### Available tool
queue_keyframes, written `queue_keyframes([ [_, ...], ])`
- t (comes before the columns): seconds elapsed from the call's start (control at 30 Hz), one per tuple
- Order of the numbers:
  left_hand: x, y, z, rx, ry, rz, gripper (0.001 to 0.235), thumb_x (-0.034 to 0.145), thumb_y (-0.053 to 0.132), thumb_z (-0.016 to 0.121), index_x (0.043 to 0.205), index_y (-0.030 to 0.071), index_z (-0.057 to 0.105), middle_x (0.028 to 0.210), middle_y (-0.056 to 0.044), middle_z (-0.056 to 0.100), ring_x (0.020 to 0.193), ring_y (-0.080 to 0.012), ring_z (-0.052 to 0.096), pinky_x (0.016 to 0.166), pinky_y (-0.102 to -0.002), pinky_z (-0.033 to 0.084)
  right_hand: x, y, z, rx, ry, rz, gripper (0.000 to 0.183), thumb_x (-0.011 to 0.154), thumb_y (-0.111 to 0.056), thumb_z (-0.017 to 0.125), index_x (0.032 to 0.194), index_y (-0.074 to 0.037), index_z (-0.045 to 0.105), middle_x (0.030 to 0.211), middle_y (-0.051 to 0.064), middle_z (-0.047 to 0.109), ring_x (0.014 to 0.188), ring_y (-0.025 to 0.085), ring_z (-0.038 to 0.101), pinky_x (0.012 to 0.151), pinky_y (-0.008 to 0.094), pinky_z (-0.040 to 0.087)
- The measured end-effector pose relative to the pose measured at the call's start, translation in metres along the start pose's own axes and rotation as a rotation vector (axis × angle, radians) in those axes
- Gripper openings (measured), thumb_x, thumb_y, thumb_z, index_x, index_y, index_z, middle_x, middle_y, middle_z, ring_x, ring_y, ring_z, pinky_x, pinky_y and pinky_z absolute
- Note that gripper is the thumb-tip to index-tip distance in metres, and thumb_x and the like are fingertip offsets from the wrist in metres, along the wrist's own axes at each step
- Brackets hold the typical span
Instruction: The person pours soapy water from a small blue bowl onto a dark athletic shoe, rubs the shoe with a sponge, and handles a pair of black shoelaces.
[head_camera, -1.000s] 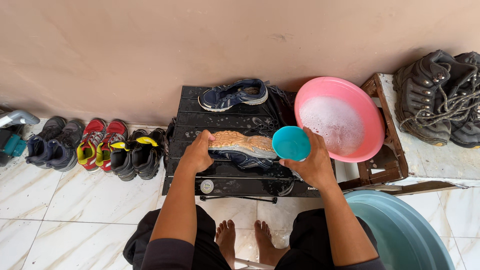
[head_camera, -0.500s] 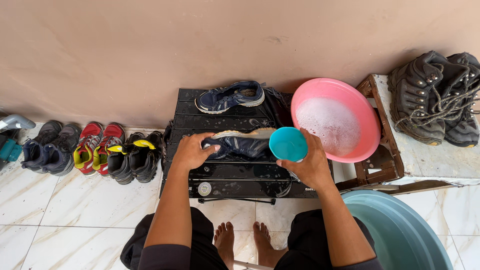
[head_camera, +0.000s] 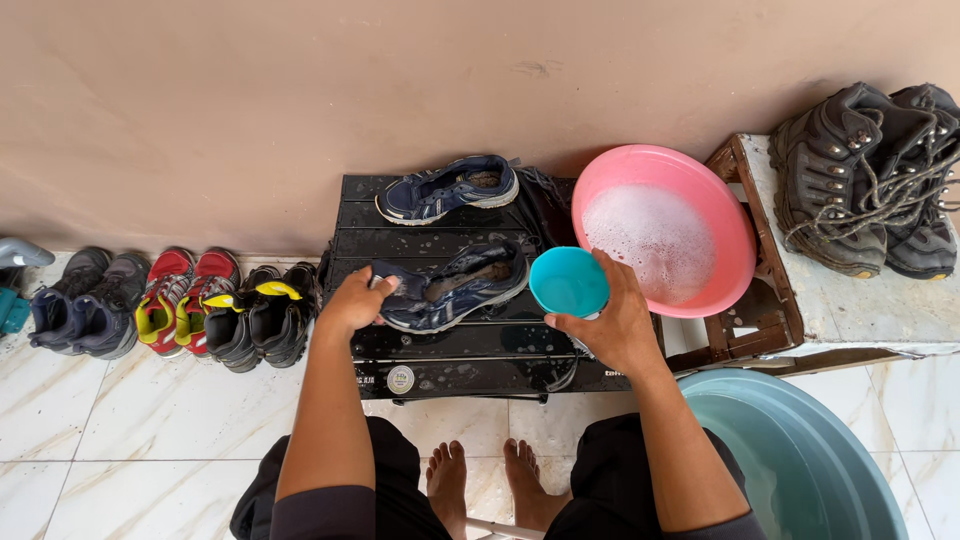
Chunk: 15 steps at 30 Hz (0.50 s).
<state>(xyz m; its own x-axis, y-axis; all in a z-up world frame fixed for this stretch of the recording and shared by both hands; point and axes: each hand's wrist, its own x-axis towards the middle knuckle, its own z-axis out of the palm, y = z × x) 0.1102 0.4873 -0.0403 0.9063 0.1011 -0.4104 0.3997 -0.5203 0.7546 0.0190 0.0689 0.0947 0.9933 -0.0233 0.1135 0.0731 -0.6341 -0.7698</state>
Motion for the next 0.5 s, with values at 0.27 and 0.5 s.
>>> queue_keyframes([
  [0.27,-0.043,0.055,0.012,0.398,0.366,-0.090,0.069,0.105,0.049,0.076,0.163,0.017,0.060,0.157,-0.018,0.064,0.145,-0.0410,0.061,0.115,-0.063,0.049,0.002,-0.001,-0.006,0.024,-0.019,-0.018,0.121,0.066,-0.030,0.110,0.166,0.006,0.051,0.154,0.041,0.053,0.139,0.071,0.057,0.104,0.079,0.055],
  [0.5,-0.119,0.163,0.126,0.205,0.012,0.864,0.044,0.102,0.028,0.074,0.144,0.013,0.070,0.133,-0.019,0.077,0.121,-0.0414,0.077,0.098,-0.056,0.061,0.002,0.010,-0.083,-0.181,-0.198,-0.076,0.126,0.063,-0.033,0.108,0.169,0.004,0.049,0.152,0.037,0.055,0.142,0.065,0.058,0.111,0.074,0.055],
])
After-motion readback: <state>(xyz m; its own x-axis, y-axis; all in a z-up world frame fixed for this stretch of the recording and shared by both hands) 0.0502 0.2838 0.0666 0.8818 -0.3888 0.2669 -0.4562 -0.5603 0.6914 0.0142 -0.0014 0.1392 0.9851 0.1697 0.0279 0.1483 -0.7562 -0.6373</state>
